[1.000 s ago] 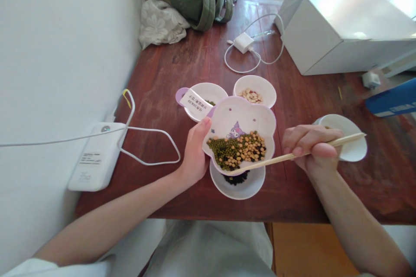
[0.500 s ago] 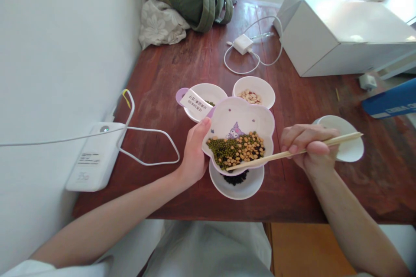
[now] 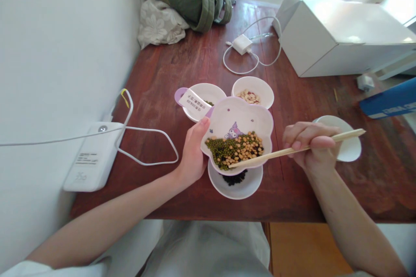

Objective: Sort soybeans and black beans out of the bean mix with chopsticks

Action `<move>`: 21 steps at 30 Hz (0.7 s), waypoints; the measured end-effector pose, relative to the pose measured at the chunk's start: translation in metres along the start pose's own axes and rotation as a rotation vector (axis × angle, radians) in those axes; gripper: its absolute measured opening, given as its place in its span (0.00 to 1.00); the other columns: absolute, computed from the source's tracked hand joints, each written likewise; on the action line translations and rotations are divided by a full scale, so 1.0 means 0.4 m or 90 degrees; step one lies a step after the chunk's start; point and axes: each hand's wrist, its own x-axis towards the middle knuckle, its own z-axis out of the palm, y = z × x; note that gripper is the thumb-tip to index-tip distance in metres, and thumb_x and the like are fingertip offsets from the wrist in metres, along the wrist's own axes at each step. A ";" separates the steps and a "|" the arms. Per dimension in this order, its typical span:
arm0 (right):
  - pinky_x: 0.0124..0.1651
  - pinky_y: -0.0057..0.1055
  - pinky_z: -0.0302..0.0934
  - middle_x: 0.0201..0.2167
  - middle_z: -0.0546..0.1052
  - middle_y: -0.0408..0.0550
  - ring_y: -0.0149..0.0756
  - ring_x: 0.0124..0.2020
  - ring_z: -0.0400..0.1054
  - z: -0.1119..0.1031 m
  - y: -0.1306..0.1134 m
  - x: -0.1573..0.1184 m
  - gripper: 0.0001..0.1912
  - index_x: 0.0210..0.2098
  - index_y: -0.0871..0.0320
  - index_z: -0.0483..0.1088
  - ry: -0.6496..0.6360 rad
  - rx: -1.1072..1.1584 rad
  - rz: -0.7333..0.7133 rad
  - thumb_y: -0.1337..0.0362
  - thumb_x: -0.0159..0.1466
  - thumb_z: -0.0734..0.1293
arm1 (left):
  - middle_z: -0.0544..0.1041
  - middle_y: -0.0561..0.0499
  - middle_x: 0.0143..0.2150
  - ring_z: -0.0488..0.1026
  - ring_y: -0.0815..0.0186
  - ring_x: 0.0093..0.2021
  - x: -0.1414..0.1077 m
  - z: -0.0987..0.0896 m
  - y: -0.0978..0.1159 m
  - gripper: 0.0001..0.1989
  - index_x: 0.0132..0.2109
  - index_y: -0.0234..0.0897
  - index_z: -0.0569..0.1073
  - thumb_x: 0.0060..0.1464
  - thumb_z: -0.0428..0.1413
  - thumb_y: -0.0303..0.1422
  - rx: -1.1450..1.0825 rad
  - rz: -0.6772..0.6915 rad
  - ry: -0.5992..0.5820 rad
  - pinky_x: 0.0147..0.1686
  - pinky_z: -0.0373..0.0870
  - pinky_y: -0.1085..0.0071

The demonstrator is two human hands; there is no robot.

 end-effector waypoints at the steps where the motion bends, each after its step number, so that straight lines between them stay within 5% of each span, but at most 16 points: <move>1: 0.16 0.30 0.57 0.20 0.79 0.48 0.33 0.16 0.68 0.000 -0.001 -0.001 0.25 0.26 0.56 0.83 -0.010 -0.004 0.002 0.44 0.70 0.74 | 0.89 0.45 0.49 0.84 0.44 0.60 0.000 0.000 0.000 0.21 0.50 0.38 0.85 0.62 0.64 0.51 0.003 0.000 0.002 0.59 0.82 0.53; 7: 0.18 0.32 0.59 0.24 0.81 0.50 0.34 0.18 0.70 -0.003 -0.015 -0.009 0.23 0.29 0.58 0.83 -0.054 -0.066 0.000 0.46 0.70 0.74 | 0.89 0.45 0.48 0.84 0.46 0.59 0.000 -0.001 0.000 0.21 0.49 0.38 0.85 0.62 0.65 0.51 0.008 0.004 0.002 0.59 0.82 0.55; 21: 0.19 0.35 0.62 0.22 0.81 0.50 0.37 0.18 0.71 0.005 -0.040 -0.015 0.20 0.30 0.54 0.85 -0.014 -0.114 -0.031 0.45 0.68 0.76 | 0.89 0.46 0.45 0.85 0.47 0.56 0.001 -0.005 -0.002 0.21 0.44 0.38 0.84 0.61 0.65 0.52 0.035 -0.002 0.023 0.54 0.83 0.56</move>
